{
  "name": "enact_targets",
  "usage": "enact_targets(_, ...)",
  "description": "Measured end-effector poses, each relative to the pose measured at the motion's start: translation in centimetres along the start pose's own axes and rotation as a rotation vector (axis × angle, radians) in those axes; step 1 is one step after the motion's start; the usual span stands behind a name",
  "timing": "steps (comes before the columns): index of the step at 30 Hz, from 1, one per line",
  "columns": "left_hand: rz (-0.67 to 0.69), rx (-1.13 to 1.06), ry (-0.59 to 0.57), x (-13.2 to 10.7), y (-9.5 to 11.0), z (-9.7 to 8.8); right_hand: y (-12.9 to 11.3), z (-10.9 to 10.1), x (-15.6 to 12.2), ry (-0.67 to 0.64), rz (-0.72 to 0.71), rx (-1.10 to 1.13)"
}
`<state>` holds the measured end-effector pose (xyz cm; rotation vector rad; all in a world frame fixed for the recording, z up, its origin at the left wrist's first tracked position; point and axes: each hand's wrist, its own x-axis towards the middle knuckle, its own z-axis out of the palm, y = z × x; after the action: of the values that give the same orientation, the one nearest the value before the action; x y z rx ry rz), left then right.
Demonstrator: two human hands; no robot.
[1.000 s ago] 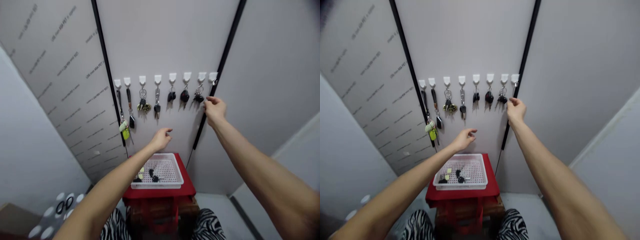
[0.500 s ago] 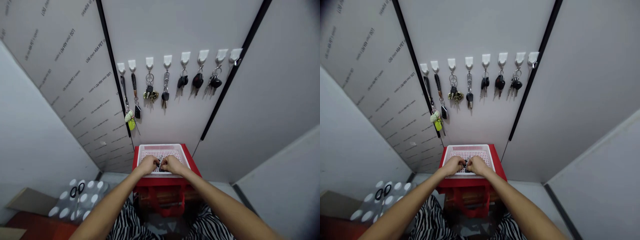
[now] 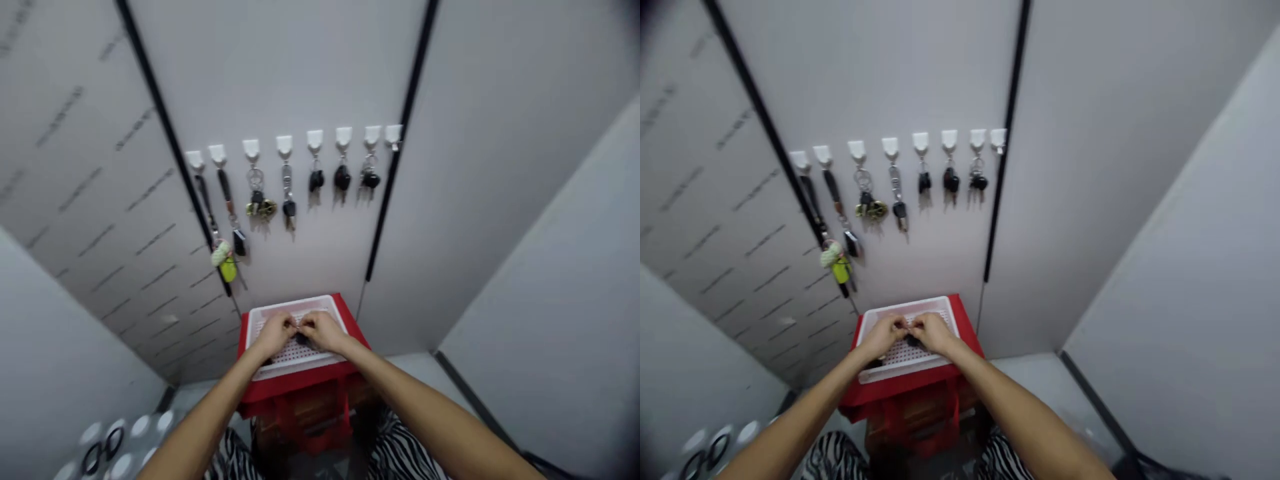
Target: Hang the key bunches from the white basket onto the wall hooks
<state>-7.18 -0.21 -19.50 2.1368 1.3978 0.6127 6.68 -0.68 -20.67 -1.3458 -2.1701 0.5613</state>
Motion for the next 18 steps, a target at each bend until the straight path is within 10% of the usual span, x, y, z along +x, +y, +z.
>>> enact_targets(7, -0.018, -0.549, -0.001, 2.1, 5.7, -1.1, -1.4, -6.0, -0.1, 0.380, 0.039, 0.056)
enact_targets(18, 0.197, -0.649, 0.208, 8.4, 17.1, -1.3, -1.4, -17.6, 0.4, 0.779, 0.130, 0.147)
